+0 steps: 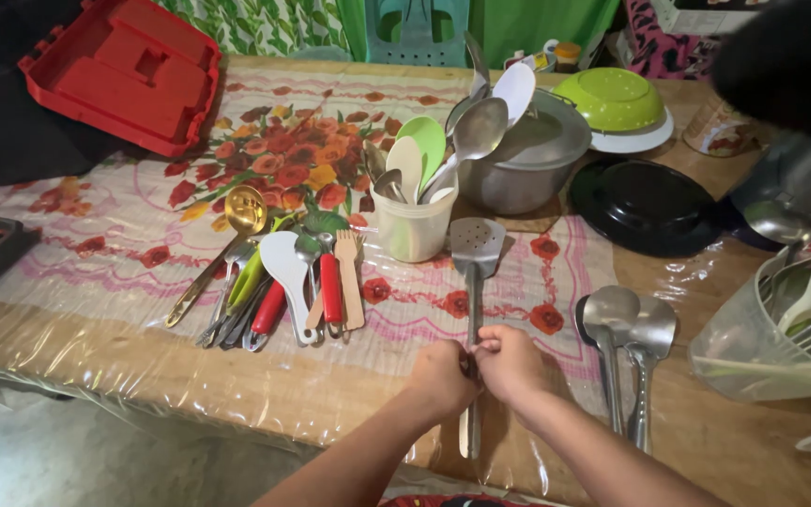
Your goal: Organizing and sorting various kitchen utensils on a table.
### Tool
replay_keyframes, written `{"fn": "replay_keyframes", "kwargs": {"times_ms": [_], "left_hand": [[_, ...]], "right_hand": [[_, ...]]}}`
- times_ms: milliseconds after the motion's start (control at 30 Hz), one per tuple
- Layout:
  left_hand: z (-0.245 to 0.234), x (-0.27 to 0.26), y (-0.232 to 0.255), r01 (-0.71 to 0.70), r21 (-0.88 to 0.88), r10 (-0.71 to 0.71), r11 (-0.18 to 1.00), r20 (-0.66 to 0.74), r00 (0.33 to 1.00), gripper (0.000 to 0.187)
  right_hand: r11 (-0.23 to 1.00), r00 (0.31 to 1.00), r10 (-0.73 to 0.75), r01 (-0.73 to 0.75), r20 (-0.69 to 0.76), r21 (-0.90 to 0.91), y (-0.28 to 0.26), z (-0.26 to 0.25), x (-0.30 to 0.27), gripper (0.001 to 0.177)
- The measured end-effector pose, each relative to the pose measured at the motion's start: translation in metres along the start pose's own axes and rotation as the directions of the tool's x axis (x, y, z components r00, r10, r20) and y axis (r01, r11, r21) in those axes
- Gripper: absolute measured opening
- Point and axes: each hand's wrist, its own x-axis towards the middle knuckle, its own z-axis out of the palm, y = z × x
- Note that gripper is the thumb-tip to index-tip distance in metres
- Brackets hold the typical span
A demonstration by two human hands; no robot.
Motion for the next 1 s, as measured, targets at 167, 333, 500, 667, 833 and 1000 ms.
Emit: {"fn": "replay_keyframes", "kwargs": {"times_ms": [167, 333, 500, 667, 833, 1000], "left_hand": [[-0.009, 0.002, 0.002, 0.015, 0.009, -0.015, 1.000, -0.017, 1.000, 0.024], [-0.016, 0.010, -0.002, 0.020, 0.042, -0.019, 0.999, -0.024, 1.000, 0.025], [-0.030, 0.017, -0.003, 0.035, -0.029, -0.038, 0.999, -0.101, 0.994, 0.034], [-0.052, 0.020, -0.014, 0.065, -0.083, -0.073, 0.994, -0.107, 0.992, 0.032], [-0.077, 0.010, -0.018, 0.166, -0.165, -0.186, 0.972, -0.111, 0.976, 0.028], [-0.092, 0.010, -0.026, 0.157, -0.235, -0.187, 0.959, -0.110, 0.976, 0.023]], "right_hand": [[0.999, 0.999, -0.039, 0.039, -0.020, 0.002, -0.007, -0.003, 0.003, 0.033], [0.989, 0.990, -0.125, 0.129, -0.058, 0.070, -0.020, -0.006, 0.006, 0.034], [0.969, 0.991, -0.130, 0.127, 0.005, 0.210, -0.055, -0.013, -0.002, 0.029], [0.953, 0.993, -0.115, 0.100, 0.037, 0.285, -0.060, 0.001, -0.001, 0.024], [0.936, 0.992, -0.098, 0.066, 0.075, 0.345, -0.064, 0.008, -0.005, 0.021], [0.912, 0.995, -0.019, -0.023, 0.099, 0.409, -0.069, 0.026, -0.003, 0.018]]}}
